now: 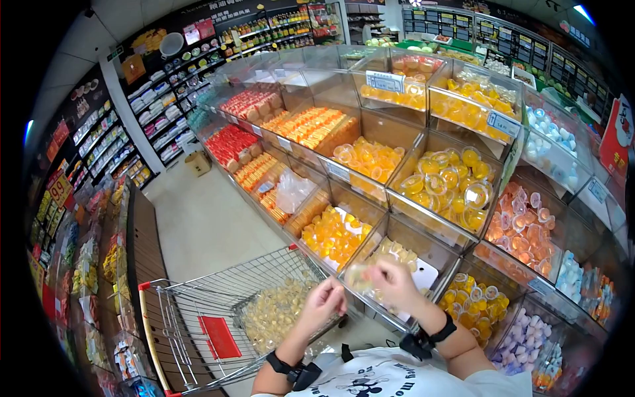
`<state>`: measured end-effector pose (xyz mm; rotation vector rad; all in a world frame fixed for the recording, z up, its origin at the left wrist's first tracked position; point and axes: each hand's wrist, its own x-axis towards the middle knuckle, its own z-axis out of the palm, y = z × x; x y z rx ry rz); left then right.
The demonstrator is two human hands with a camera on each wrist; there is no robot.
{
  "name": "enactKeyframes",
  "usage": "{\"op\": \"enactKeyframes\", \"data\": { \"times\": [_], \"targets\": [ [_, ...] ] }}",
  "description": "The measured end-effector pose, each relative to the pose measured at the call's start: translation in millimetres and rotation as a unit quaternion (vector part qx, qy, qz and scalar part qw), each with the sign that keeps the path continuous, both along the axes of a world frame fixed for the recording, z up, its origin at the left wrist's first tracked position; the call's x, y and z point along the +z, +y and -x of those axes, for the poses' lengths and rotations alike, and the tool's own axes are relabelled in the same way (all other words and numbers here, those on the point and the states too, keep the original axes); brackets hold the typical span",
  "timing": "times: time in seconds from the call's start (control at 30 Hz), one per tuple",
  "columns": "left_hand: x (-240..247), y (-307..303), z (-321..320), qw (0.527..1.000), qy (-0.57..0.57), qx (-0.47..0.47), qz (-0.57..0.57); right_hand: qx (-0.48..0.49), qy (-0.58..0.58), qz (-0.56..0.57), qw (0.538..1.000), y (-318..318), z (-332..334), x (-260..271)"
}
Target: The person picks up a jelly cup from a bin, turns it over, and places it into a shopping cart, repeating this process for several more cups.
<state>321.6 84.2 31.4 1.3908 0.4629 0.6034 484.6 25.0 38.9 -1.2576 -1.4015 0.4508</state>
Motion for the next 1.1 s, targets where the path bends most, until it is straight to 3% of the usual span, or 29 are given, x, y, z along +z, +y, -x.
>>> {"op": "enactKeyframes", "data": {
  "times": [0.07, 0.13, 0.23, 0.3, 0.33, 0.43, 0.5, 0.57, 0.7, 0.77, 0.83, 0.9, 0.93, 1.03, 1.1],
  "targets": [
    [-10, 8, 11, 0.999, 0.035, 0.011, 0.014, -0.121, 0.010, -0.019, 0.992, 11, -30, -9],
    [-26, 15, 28, 0.996, 0.078, 0.032, 0.022, -0.252, -0.056, 0.035, 0.965, 22, -76, -37],
    [-68, 24, 66, 0.986, 0.158, 0.043, 0.040, -0.382, -0.118, 0.109, 0.910, 24, -130, -140],
    [-90, 22, 95, 0.978, 0.183, 0.057, 0.078, -0.409, -0.167, 0.132, 0.888, 15, -136, -203],
    [-100, 21, 108, 0.973, 0.192, 0.075, 0.104, -0.415, -0.190, 0.203, 0.866, 11, -131, -220],
    [-118, 15, 145, 0.953, 0.217, 0.134, 0.163, -0.357, -0.192, 0.388, 0.828, 2, -114, -235],
    [-123, 12, 165, 0.943, 0.220, 0.174, 0.181, -0.333, -0.186, 0.536, 0.753, 7, -123, -276],
    [-128, 12, 179, 0.941, 0.224, 0.181, 0.177, -0.337, -0.124, 0.571, 0.738, 6, -122, -290],
    [-134, 19, 192, 0.945, 0.197, 0.172, 0.195, -0.318, -0.115, 0.566, 0.752, 4, -135, -328],
    [-130, 21, 198, 0.950, 0.175, 0.162, 0.202, -0.345, -0.146, 0.580, 0.724, 6, -132, -328],
    [-138, 25, 213, 0.950, 0.162, 0.168, 0.208, -0.396, -0.128, 0.494, 0.763, 5, -119, -322],
    [-150, 31, 239, 0.948, 0.153, 0.178, 0.217, -0.399, -0.078, 0.458, 0.791, 16, -80, -280],
    [-158, 34, 254, 0.945, 0.149, 0.185, 0.225, -0.411, -0.093, 0.426, 0.801, 17, -76, -297],
    [-190, 45, 303, 0.924, 0.164, 0.228, 0.258, -0.364, -0.101, 0.251, 0.891, 30, -28, -296],
    [-208, 52, 336, 0.906, 0.194, 0.266, 0.266, -0.329, -0.025, 0.274, 0.903, 48, 3, -300]
  ]
}}
